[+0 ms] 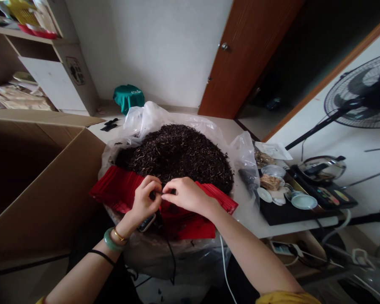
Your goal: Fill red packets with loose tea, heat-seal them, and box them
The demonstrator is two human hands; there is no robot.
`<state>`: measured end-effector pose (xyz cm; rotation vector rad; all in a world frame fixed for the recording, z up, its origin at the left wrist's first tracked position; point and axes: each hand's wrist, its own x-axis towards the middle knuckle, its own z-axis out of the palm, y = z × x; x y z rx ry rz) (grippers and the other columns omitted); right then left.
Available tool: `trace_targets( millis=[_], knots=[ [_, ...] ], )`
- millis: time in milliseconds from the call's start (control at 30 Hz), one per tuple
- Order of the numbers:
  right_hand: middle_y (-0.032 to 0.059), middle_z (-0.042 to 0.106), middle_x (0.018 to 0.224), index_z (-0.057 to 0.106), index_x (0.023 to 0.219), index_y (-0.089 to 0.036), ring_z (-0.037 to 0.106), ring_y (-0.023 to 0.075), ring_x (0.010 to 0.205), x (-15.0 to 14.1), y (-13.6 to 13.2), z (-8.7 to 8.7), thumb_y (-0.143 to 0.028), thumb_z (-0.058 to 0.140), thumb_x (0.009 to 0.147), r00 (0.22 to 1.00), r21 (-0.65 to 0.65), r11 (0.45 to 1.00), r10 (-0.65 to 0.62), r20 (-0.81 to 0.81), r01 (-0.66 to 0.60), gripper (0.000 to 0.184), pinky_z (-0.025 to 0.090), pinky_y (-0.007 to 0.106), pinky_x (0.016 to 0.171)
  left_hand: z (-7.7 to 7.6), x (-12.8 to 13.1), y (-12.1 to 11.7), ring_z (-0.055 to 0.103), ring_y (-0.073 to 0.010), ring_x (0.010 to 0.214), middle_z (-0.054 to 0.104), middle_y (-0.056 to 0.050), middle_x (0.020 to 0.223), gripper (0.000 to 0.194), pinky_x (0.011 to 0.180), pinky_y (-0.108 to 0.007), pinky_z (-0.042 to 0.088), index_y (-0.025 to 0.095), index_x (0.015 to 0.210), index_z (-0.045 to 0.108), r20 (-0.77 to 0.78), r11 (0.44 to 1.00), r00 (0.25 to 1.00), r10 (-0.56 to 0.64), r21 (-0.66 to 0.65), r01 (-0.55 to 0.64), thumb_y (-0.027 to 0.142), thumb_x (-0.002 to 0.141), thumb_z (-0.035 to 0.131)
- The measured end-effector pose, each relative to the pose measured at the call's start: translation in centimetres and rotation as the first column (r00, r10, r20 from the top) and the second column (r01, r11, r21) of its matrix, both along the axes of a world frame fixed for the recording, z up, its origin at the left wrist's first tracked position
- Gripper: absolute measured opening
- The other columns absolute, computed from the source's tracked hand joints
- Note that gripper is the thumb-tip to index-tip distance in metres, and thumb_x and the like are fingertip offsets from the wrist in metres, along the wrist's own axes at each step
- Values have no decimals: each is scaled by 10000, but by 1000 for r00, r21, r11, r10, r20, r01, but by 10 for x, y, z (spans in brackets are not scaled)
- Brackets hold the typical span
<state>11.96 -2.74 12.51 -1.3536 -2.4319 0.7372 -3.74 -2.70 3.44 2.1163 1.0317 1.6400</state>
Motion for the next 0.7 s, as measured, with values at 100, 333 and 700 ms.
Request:
trace_targets(
  millis=[100,333,700],
  knots=[
    [-6,700,735,721,781,-183,579,98,592,2,0,1,-161,667,784,993,1,998,-59,-99,60,58,418,207,594,-1,0,0,553,-140,709,544,-32,790,147,612,-245,463,193,725,512,-17,1000,1000,8,5,-7,51,707,479],
    [3,695,736,700,766,-181,593,109,618,4,-2,-3,-188,651,786,974,-4,998,-64,-216,65,54,449,208,591,0,-1,0,557,-142,715,545,-31,787,149,617,-245,464,194,732,503,-11,999,1000,-11,-37,11,49,718,474],
    [16,692,736,675,746,-175,611,133,661,20,5,-21,-272,637,802,948,-67,992,-124,-293,109,118,471,230,618,3,2,-3,568,-149,735,576,-41,826,148,633,-254,472,195,766,515,-77,986,992,-100,-142,88,59,720,477]
  ],
)
